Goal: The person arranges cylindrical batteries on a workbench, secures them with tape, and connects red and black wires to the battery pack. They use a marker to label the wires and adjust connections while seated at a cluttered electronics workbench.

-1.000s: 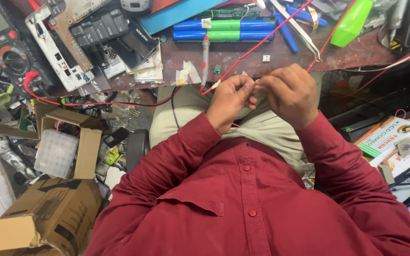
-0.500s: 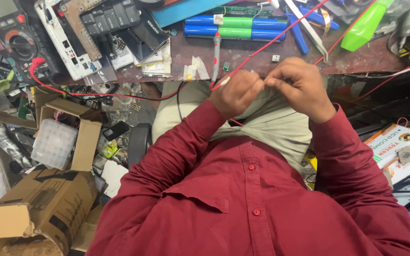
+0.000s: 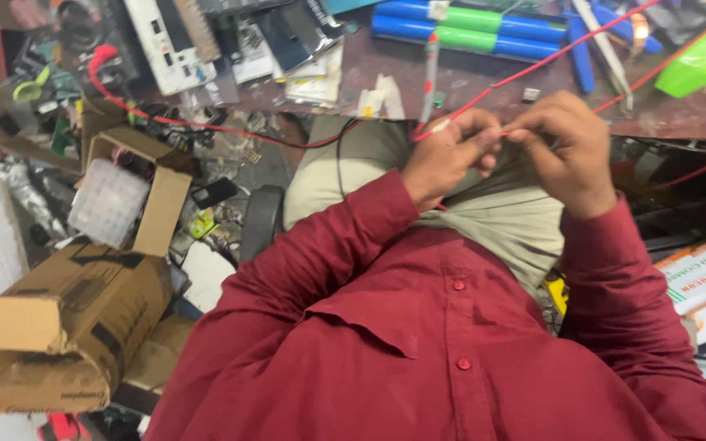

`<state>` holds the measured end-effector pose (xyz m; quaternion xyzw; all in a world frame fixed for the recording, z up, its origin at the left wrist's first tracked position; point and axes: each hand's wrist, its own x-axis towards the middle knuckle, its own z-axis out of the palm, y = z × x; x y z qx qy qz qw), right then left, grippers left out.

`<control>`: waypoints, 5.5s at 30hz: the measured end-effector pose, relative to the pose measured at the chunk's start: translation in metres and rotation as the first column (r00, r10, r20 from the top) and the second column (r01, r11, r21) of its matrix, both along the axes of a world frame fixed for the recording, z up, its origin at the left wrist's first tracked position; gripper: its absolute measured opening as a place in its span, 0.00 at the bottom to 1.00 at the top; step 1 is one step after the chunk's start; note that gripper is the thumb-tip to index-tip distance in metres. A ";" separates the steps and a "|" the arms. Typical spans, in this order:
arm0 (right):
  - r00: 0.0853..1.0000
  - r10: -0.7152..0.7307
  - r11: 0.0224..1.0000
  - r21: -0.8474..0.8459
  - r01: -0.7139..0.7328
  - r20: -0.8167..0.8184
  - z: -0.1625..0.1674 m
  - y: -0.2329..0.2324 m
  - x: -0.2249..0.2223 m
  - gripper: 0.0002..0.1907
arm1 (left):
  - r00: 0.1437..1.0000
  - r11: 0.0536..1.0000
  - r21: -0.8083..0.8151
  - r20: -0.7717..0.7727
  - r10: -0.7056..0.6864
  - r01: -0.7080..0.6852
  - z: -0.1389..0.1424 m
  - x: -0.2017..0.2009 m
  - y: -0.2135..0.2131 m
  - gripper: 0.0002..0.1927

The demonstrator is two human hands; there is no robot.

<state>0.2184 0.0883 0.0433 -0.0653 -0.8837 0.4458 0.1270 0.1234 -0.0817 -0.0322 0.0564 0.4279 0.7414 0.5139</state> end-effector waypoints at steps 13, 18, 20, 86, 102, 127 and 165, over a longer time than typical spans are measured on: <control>0.995 -0.048 0.987 0.150 0.060 -0.083 0.009 -0.001 0.000 0.08 | 0.964 0.970 0.043 0.128 0.232 -0.239 0.001 0.006 0.024 0.10; 0.976 -0.142 0.977 0.136 0.165 -0.163 0.013 -0.006 -0.003 0.09 | 0.975 0.990 0.095 0.203 0.086 -0.107 0.019 -0.009 0.011 0.13; 0.974 -0.159 0.978 0.108 0.177 -0.161 0.010 -0.008 -0.006 0.08 | 0.971 0.990 0.082 0.221 0.095 -0.116 0.023 -0.011 0.010 0.13; 0.980 -0.157 0.846 0.496 0.196 -0.118 0.007 0.000 -0.097 0.05 | -0.125 0.874 -0.270 -0.930 -0.346 -0.404 0.019 -0.048 0.013 0.32; 0.987 -0.127 0.870 0.466 0.158 -0.097 0.007 0.009 -0.089 0.05 | -0.060 0.860 -0.266 -0.945 -0.323 -0.435 0.038 -0.053 0.016 0.35; 0.975 -0.206 0.847 0.484 0.218 -0.080 0.020 0.018 -0.066 0.10 | -0.177 0.757 -0.341 -0.842 -0.509 -0.558 0.032 -0.034 0.048 0.35; 0.930 -0.208 0.799 0.496 0.340 -0.302 0.025 0.013 -0.040 0.16 | -0.264 0.744 -0.383 -0.765 -0.587 -0.547 0.060 -0.034 0.051 0.31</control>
